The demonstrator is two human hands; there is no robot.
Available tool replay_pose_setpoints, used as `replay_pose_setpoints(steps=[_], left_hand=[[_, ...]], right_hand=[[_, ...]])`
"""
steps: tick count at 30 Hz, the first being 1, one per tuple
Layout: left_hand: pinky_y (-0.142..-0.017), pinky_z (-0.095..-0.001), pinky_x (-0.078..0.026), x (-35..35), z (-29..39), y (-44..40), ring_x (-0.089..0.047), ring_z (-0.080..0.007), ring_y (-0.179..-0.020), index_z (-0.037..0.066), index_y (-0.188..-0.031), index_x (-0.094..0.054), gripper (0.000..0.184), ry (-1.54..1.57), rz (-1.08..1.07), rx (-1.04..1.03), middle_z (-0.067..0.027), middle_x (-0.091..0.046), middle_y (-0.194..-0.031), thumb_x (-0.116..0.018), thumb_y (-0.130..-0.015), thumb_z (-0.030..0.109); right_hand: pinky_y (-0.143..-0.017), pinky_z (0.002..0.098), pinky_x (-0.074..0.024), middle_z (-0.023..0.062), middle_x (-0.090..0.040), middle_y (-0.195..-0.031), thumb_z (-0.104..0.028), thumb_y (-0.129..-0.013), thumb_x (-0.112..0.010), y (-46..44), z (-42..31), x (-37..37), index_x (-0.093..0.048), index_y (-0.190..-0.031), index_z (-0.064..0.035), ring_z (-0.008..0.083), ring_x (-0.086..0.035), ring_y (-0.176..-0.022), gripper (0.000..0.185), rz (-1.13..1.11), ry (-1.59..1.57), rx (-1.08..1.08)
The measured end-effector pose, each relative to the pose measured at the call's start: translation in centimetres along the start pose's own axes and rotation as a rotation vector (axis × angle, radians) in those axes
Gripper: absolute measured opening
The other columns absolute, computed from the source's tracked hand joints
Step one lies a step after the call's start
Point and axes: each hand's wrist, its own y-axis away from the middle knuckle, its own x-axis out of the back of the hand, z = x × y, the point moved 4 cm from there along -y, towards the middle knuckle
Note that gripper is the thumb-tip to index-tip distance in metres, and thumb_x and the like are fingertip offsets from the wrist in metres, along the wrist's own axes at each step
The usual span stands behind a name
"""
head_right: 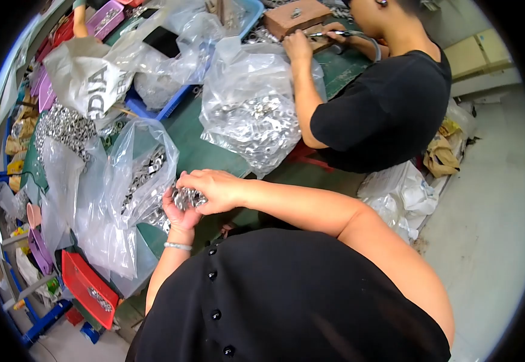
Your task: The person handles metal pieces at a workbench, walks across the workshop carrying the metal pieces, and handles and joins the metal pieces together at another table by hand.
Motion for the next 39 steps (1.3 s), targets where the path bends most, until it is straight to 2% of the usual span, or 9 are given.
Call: replay_pose_setpoints(steps=[4, 11, 19, 24, 29, 34, 35, 37, 39], left_hand=[[-0.094, -0.0441, -0.035, -0.4, -0.9, -0.1, -0.047, -0.0268, -0.107, 0.008, -0.113, -0.051, 0.05, -0.019, -0.079, 0.075, -0.0086, -0.051, -0.115, -0.05, -0.079, 0.045], [-0.093, -0.0422, -0.037, -3.1, -2.3, 0.2, -0.046, -0.025, -0.109, 0.012, -0.119, -0.046, 0.056, 0.06, -0.089, 0.172, -0.0072, -0.049, -0.118, -0.054, -0.076, 0.047], [-0.096, -0.0479, -0.032, -6.4, -2.4, 1.2, -0.039, -0.0281, -0.117, 0.015, -0.131, -0.032, 0.07, -0.036, -0.203, 0.219, -0.0089, -0.04, -0.128, -0.054, -0.074, 0.049], [-0.093, -0.0438, -0.035, -7.4, -2.5, 1.8, -0.045, -0.0254, -0.111, 0.013, -0.124, -0.041, 0.059, 0.027, -0.199, 0.235, -0.0077, -0.049, -0.118, -0.053, -0.076, 0.046], [-0.091, -0.0411, -0.038, -7.9, -1.5, 2.9, -0.05, -0.0238, -0.103, 0.011, -0.112, -0.051, 0.049, -0.018, -0.184, 0.15, -0.0055, -0.057, -0.103, -0.053, -0.077, 0.044], [-0.092, -0.0497, -0.036, -8.8, -1.0, 4.0, -0.041, -0.0311, -0.115, 0.011, -0.13, -0.034, 0.072, 0.027, -0.268, 0.195, -0.0122, -0.04, -0.129, -0.052, -0.073, 0.052], [-0.091, -0.0502, -0.036, -9.4, -1.0, 4.6, -0.051, -0.0279, -0.104, 0.008, -0.112, -0.052, 0.055, -0.1, -0.264, 0.145, -0.0058, -0.059, -0.106, -0.05, -0.075, 0.049], [-0.092, -0.0519, -0.034, -9.2, -0.7, 4.8, -0.049, -0.0291, -0.107, 0.007, -0.116, -0.05, 0.058, -0.043, -0.379, 0.205, -0.0075, -0.057, -0.11, -0.049, -0.075, 0.048], [-0.094, -0.0553, -0.03, -10.0, -0.7, 5.3, -0.041, -0.0352, -0.114, 0.008, -0.131, -0.033, 0.07, -0.081, -0.371, 0.147, -0.0152, -0.041, -0.127, -0.049, -0.075, 0.047]], right_hand=[[-0.079, 0.0338, -0.0437, 0.0097, -0.053, -0.1, -0.012, -0.062, -0.067, 0.5, -1.2, 1.4, -0.044, -0.114, -0.0067, 0.0237, -0.054, -0.09, 0.057, -0.001, -0.24, -0.06], [-0.079, 0.0345, -0.0422, 0.0075, -0.054, -0.091, -0.008, -0.064, -0.064, 1.3, -2.1, 2.8, -0.042, -0.116, -0.0068, 0.0256, -0.053, -0.089, 0.056, 0.509, -0.01, -0.176], [-0.081, 0.0368, -0.0394, 0.0093, -0.054, -0.091, -0.006, -0.067, -0.062, 2.1, -2.2, 4.2, -0.039, -0.121, -0.0064, 0.0263, -0.052, -0.088, 0.059, 0.647, 0.027, -0.074], [-0.084, 0.0382, -0.0369, 0.009, -0.054, -0.09, -0.012, -0.069, -0.063, 1.3, -3.1, 4.0, -0.039, -0.119, -0.003, 0.028, -0.05, -0.091, 0.056, 0.515, -0.008, -0.017], [-0.091, 0.0432, -0.0308, 0.0163, -0.047, -0.113, -0.026, -0.074, -0.062, 1.4, -4.1, 3.9, -0.038, -0.122, -0.0047, 0.0326, -0.044, -0.107, 0.057, 0.344, 0.092, 0.048], [-0.099, 0.0448, -0.0244, 0.0166, -0.044, -0.121, -0.028, -0.077, -0.058, 1.8, -4.4, 4.1, -0.035, -0.125, -0.0042, 0.036, -0.037, -0.116, 0.058, 0.297, 0.167, 0.051], [-0.099, 0.0448, -0.0244, 0.0161, -0.044, -0.12, -0.028, -0.077, -0.058, 1.6, -4.2, 4.1, -0.035, -0.125, -0.0038, 0.0356, -0.038, -0.115, 0.058, 0.307, 0.148, 0.081], [-0.097, 0.0407, -0.0282, 0.0145, -0.046, -0.114, -0.016, -0.078, -0.058, 1.3, -4.0, 4.5, -0.035, -0.125, 0.0, 0.0322, -0.042, -0.109, 0.055, 0.274, 0.017, 0.197], [-0.094, 0.0371, -0.0329, 0.0159, -0.048, -0.113, -0.018, -0.077, -0.059, 1.4, -4.7, 5.2, -0.036, -0.125, -0.0001, 0.0299, -0.042, -0.109, 0.056, 0.215, -0.209, 0.132]])
